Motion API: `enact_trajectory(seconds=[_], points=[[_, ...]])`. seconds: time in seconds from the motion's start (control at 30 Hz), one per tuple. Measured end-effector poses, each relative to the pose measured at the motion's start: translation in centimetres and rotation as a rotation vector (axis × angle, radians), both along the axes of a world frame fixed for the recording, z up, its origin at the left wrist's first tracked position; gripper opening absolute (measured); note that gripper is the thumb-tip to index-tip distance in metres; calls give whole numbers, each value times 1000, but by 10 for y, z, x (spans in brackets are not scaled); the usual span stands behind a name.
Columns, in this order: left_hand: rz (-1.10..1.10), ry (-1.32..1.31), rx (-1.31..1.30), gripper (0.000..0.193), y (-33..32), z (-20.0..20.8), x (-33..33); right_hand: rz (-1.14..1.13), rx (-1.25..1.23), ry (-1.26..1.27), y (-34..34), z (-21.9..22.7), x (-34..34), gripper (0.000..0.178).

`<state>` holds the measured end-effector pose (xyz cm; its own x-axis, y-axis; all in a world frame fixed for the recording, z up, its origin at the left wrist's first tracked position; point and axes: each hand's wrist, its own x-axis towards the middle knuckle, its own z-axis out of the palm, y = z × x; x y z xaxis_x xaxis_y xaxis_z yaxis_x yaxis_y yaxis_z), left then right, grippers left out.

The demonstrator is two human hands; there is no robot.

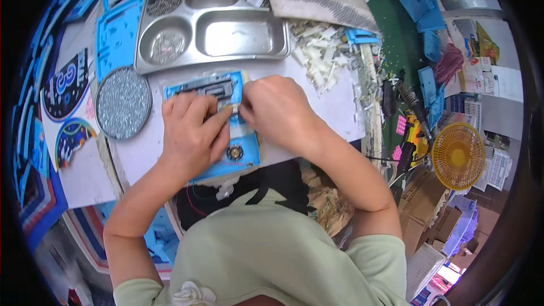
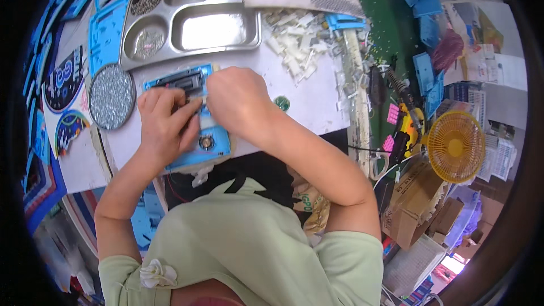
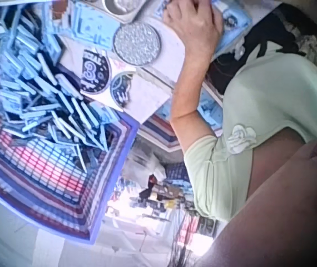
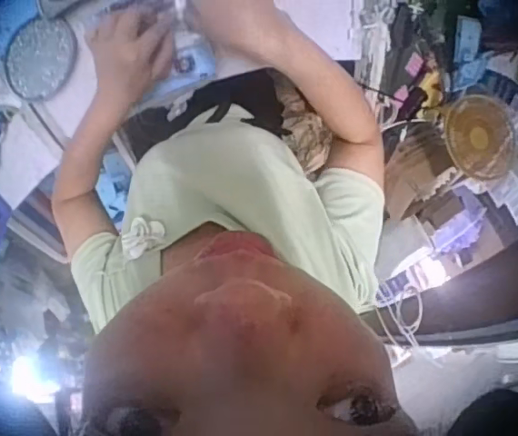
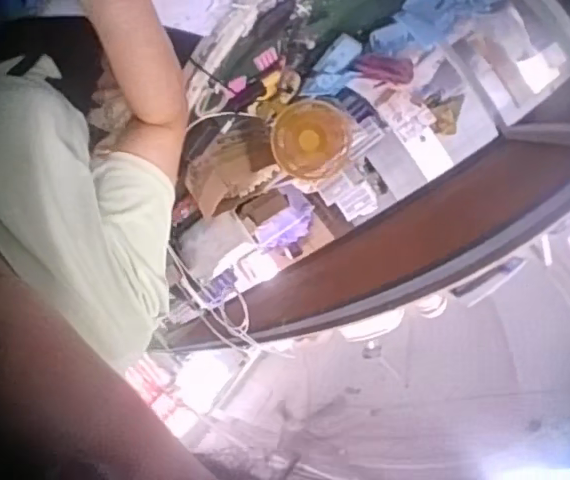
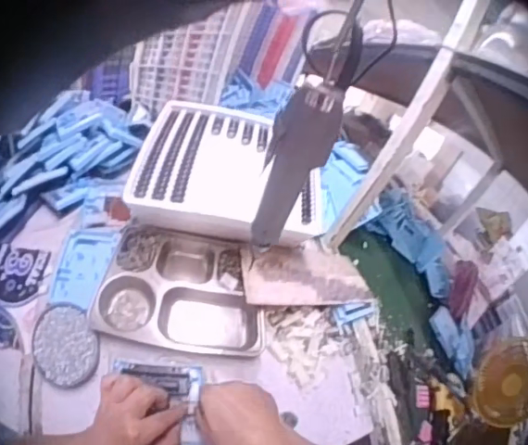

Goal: Soldering electronic components and securing a plastic device casing with an electric screwdriver.

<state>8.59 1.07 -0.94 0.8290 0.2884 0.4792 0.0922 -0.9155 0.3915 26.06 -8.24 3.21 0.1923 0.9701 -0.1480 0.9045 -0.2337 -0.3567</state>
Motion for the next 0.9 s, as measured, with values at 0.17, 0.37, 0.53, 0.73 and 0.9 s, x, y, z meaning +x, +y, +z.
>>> enact_trajectory(seconds=[0.17,0.37,0.53,0.73,0.9], points=[[7,14,-44,30,1,1,3,-174,-24,436,-7,-8,29,21],[33,30,-222,28,5,10,6,-733,701,463,-3,17,285,16],[9,125,-228,32,14,13,10,-1029,799,211,43,-37,543,71],[-295,64,-102,37,50,0,16,-870,504,-172,42,-30,706,49],[-225,177,9,24,47,10,15,-1082,956,274,96,-45,576,39]])
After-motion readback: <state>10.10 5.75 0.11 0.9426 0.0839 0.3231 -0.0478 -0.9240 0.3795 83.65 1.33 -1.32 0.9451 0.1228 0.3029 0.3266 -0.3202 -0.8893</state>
